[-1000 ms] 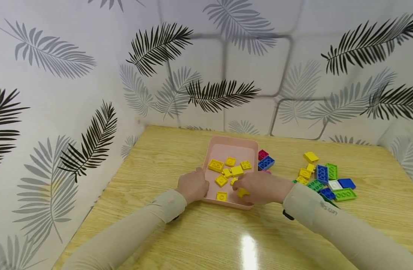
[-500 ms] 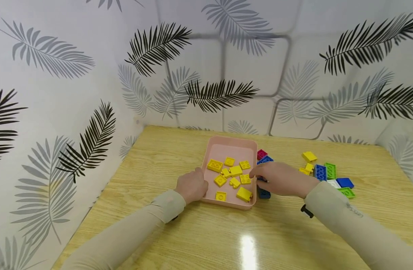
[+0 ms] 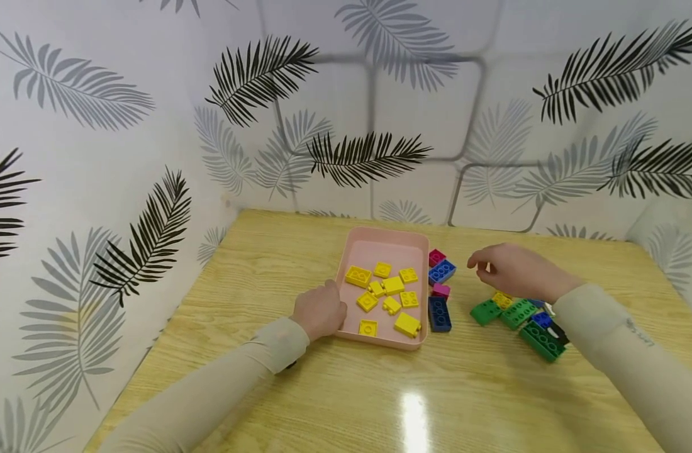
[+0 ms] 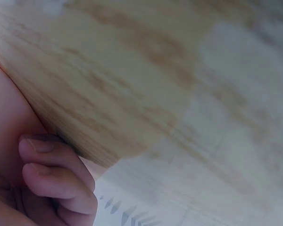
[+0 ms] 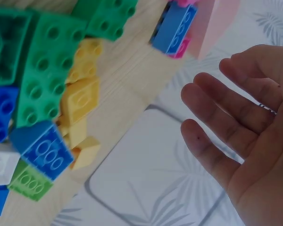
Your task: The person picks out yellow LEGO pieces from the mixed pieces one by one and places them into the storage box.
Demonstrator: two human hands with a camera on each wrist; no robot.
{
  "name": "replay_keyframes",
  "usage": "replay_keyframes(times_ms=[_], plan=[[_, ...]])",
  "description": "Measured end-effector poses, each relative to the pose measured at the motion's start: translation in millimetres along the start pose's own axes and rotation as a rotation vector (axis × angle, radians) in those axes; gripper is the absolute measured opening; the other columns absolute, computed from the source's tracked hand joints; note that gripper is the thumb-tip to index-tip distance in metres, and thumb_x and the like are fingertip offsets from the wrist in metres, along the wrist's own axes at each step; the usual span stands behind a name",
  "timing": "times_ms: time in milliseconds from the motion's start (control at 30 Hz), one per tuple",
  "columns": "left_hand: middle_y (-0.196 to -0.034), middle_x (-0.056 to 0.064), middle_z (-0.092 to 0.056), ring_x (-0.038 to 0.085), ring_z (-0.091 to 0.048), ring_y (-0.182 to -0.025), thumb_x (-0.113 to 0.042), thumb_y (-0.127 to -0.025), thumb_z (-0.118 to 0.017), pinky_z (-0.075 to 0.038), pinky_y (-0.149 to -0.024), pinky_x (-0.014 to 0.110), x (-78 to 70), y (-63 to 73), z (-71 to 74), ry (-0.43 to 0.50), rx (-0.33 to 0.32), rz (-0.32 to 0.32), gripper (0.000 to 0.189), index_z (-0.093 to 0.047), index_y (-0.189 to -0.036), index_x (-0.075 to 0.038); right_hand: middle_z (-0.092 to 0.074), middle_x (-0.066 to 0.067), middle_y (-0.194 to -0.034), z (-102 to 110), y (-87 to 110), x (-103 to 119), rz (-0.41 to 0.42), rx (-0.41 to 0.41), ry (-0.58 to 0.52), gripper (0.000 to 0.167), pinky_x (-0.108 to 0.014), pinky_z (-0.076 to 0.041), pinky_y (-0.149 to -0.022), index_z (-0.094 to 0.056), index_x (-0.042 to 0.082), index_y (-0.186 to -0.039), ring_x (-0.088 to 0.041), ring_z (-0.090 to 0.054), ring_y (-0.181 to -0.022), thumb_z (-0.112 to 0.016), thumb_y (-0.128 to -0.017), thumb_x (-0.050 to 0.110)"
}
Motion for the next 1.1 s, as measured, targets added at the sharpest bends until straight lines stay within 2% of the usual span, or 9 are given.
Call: replay_keyframes(times_ms=[300, 567, 900, 1100], plan=[[-0.071, 0.005, -0.057, 0.019, -0.054, -0.056, -0.030, -0.100, -0.051, -0.043, -0.050, 0.032, 0.3, 0.8, 1.3, 0.012, -0.008, -0.011, 0.032, -0.055, -0.114, -0.001, -0.071, -0.006, -0.106, -2.0, 3.6, -42.8, -0.081, 0.027, -0.001, 0.024, -0.047, -0.055, -0.084, -0.070, 0.006, -0.119, -0.019, -0.066, -0.089, -0.062, -0.097, 0.013], [-0.071, 0.005, -0.058, 0.020, -0.056, -0.057, -0.029, -0.099, -0.052, -0.044, -0.051, 0.032, 0.3, 2.2, 2.5, 0.024, 0.002, -0.006, 0.033, -0.054, -0.116, 0.000, -0.068, -0.019, -0.119, -6.0, 5.3, -70.3, -0.129, 0.018, 0.010, 0.029, -0.056, -0.051, -0.090, -0.067, 0.000, -0.123, -0.037, -0.065, -0.105, -0.062, -0.097, 0.012], [-0.070, 0.005, -0.057, 0.019, -0.054, -0.054, -0.029, -0.100, -0.051, -0.043, -0.049, 0.031, -0.2, 2.3, 3.3, 0.032, 0.012, -0.006, 0.032, -0.054, -0.114, -0.001, -0.063, -0.028, -0.124, -15.1, 2.0, -92.0, -0.169, 0.048, 0.004, 0.032, -0.061, -0.047, -0.093, -0.066, -0.002, -0.124, -0.046, -0.060, -0.111, -0.063, -0.095, 0.011], [-0.070, 0.005, -0.058, 0.019, -0.055, -0.055, -0.029, -0.099, -0.051, -0.044, -0.050, 0.031, 1.4, 1.4, 1.6, 0.038, 0.013, -0.003, 0.032, -0.054, -0.115, -0.001, -0.055, -0.034, -0.134, -22.9, -2.3, -97.9, -0.224, 0.099, 0.012, 0.039, -0.065, -0.044, -0.097, -0.061, -0.002, -0.131, -0.054, -0.054, -0.118, -0.060, -0.095, 0.012]])
Point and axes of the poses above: each hand's wrist, its own y-axis away from the middle knuckle, its own z-axis out of the back of the hand, x = y × z, the point moved 5 cm from there along -y, towards the middle knuckle
